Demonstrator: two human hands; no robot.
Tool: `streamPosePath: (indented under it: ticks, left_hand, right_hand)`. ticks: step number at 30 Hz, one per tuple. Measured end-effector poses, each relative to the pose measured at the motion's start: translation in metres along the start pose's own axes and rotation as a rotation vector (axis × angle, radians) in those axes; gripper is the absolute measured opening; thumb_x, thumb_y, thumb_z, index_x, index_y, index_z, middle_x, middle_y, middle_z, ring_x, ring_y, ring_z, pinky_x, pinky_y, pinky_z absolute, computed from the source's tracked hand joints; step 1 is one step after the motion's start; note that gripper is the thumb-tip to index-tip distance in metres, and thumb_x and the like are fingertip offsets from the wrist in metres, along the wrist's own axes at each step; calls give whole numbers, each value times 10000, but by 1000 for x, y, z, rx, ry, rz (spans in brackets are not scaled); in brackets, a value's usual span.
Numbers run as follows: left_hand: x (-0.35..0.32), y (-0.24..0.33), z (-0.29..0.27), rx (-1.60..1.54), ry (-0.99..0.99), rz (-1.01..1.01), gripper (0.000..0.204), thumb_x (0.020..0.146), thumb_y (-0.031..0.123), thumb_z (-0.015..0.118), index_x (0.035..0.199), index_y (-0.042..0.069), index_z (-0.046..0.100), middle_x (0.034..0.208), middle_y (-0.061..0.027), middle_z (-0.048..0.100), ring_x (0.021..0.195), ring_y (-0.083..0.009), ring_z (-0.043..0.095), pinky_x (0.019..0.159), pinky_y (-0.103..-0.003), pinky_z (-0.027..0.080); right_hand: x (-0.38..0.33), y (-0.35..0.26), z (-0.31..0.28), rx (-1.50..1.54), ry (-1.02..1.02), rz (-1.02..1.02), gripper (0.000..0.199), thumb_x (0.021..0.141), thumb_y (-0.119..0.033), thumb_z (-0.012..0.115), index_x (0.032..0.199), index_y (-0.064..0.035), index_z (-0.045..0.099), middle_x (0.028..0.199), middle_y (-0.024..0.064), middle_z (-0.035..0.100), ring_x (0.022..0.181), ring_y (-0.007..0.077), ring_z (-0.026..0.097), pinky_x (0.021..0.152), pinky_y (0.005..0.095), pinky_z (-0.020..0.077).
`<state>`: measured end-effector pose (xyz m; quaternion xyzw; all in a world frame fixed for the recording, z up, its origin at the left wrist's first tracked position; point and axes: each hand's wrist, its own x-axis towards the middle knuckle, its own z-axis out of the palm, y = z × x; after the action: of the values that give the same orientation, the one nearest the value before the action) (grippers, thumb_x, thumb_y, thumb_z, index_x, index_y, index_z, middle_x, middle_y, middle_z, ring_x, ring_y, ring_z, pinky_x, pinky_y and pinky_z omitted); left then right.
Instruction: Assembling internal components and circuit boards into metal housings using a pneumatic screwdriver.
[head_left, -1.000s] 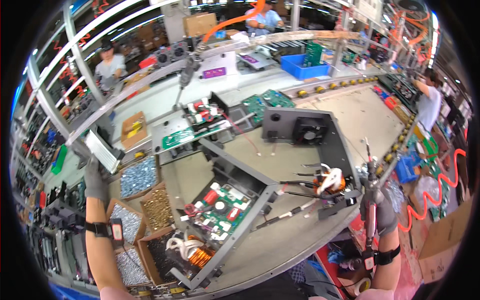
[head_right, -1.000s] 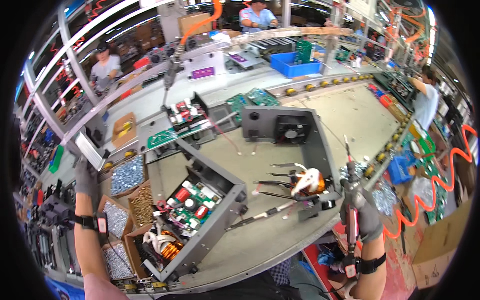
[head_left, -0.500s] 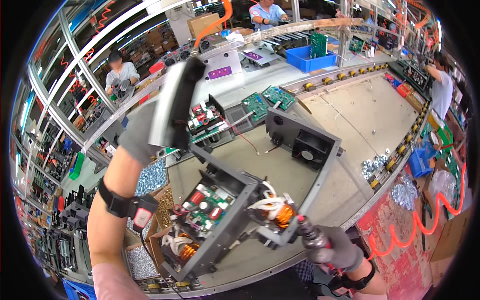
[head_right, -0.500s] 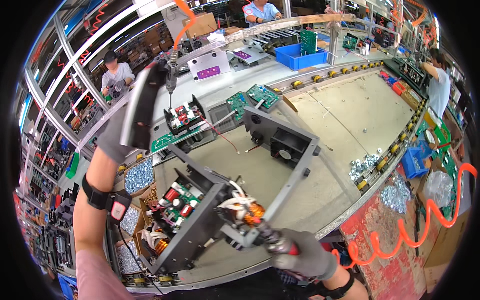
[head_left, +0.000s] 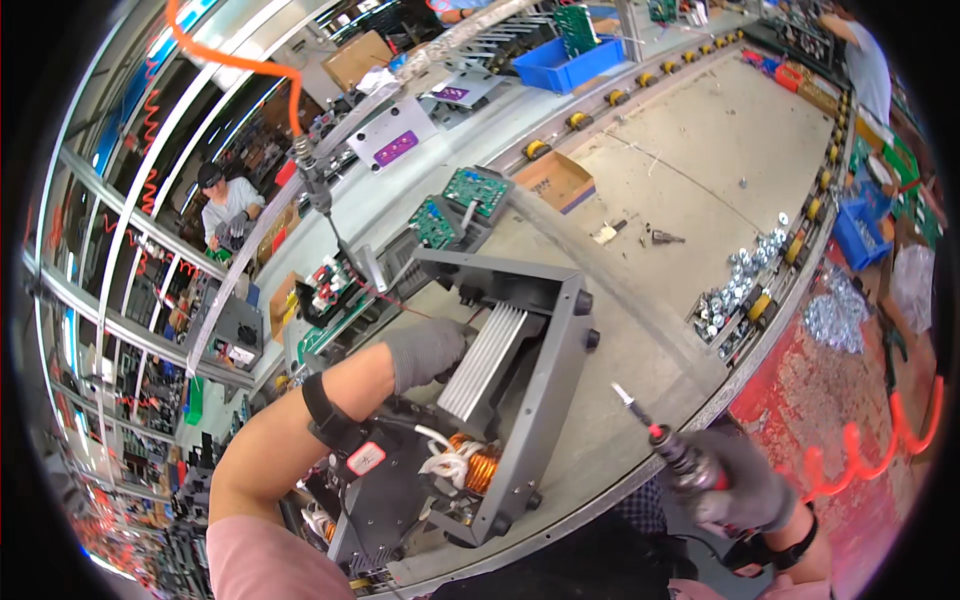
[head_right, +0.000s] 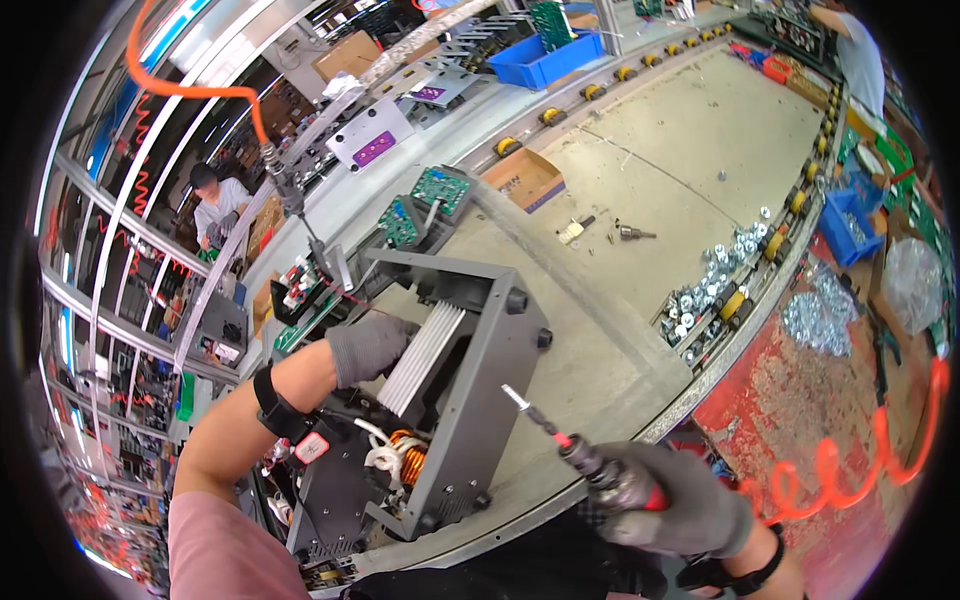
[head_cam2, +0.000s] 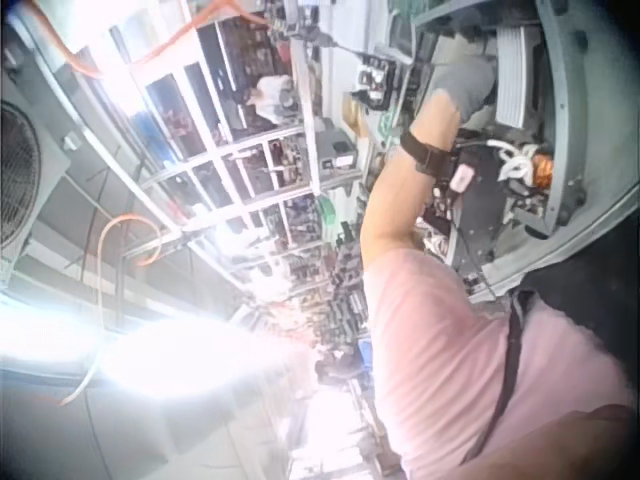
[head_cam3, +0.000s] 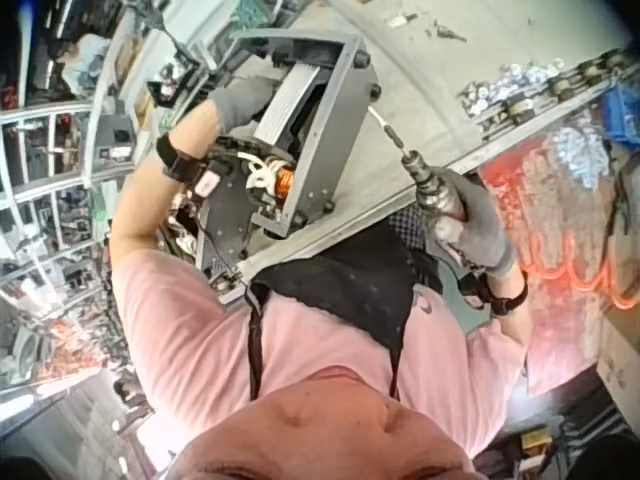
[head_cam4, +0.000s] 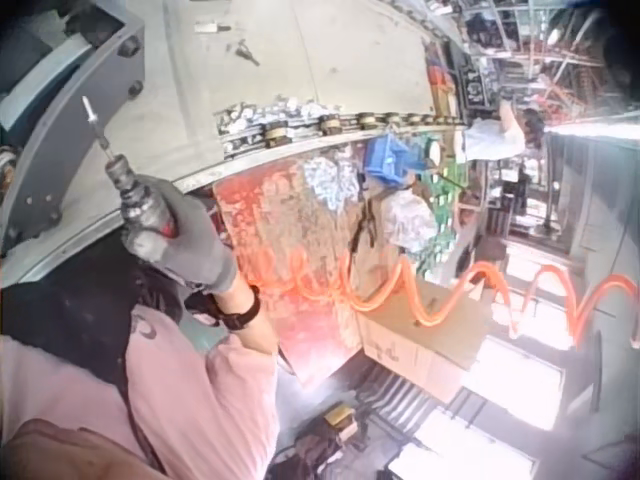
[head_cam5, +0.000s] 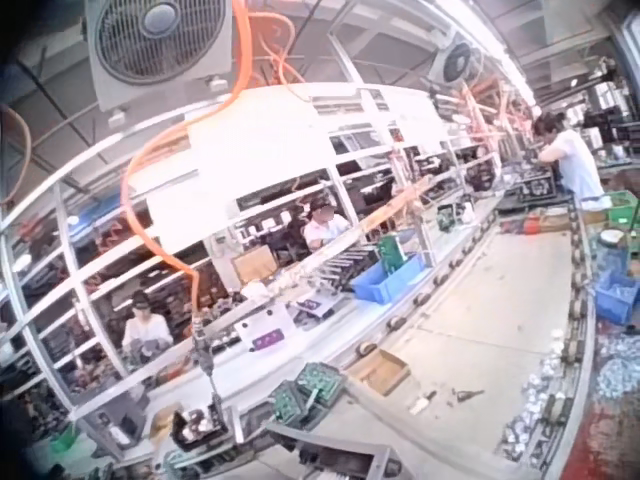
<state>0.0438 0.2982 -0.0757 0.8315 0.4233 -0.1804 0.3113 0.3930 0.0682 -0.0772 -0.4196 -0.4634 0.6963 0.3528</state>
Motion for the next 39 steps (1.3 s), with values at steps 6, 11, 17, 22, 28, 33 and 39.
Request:
streamPosePath:
  ticks: [6,11,17,22,28,33,39]
  left_hand:
    - [24,-24,35,-76,-229,188,234,929,207,473,965,41,635,717,-72,595,558,-164,551,538,-303,482]
    - [35,-41,56,71,65,673,211,900,167,539,1068,61,611,811,-61,624,632,-140,605,549,-286,499]
    - [42,-60,84,-1209,-418,-331,334,897,261,582,1136,29,611,939,-48,673,759,-111,641,689,-283,533]
    - [42,-53,83,-1054,-350,-264,401,891,329,574,1126,7,616,951,-71,675,787,-120,643,700,-273,525]
    - [36,-33,71,-889,-269,-209,471,884,388,572,1116,-19,618,964,-98,677,828,-132,644,723,-266,517]
    - [39,-31,69,-881,-283,-201,456,882,357,588,1120,-32,613,978,-108,676,855,-137,642,751,-276,514]
    - [42,-21,64,-932,-279,-188,424,883,307,592,1131,-37,610,1006,-112,671,878,-135,636,780,-284,512]
  right_hand:
    - [-10,-10,-42,-153,192,63,653,677,-362,795,1175,0,577,937,87,661,855,180,647,772,339,511]
    - [5,-5,-61,-462,212,31,557,692,-352,782,1135,-70,595,884,137,666,819,289,672,761,361,516]
    - [35,-13,-71,-639,119,121,577,653,-384,808,1091,-83,581,819,143,658,821,338,659,740,376,510]
    - [57,-10,-74,-1035,-29,193,719,647,-400,807,1200,-79,479,789,163,650,789,352,655,698,406,500]
    - [78,-7,-70,-1147,-134,212,662,692,-417,750,1171,-61,463,738,153,638,749,335,655,705,412,484]
    - [86,-9,-67,-1135,-118,217,666,642,-377,793,1168,-97,497,760,148,640,740,349,650,679,421,491]
    - [91,-5,-62,-1270,-49,126,485,711,-290,728,1102,-104,510,738,104,623,702,324,635,640,411,470]
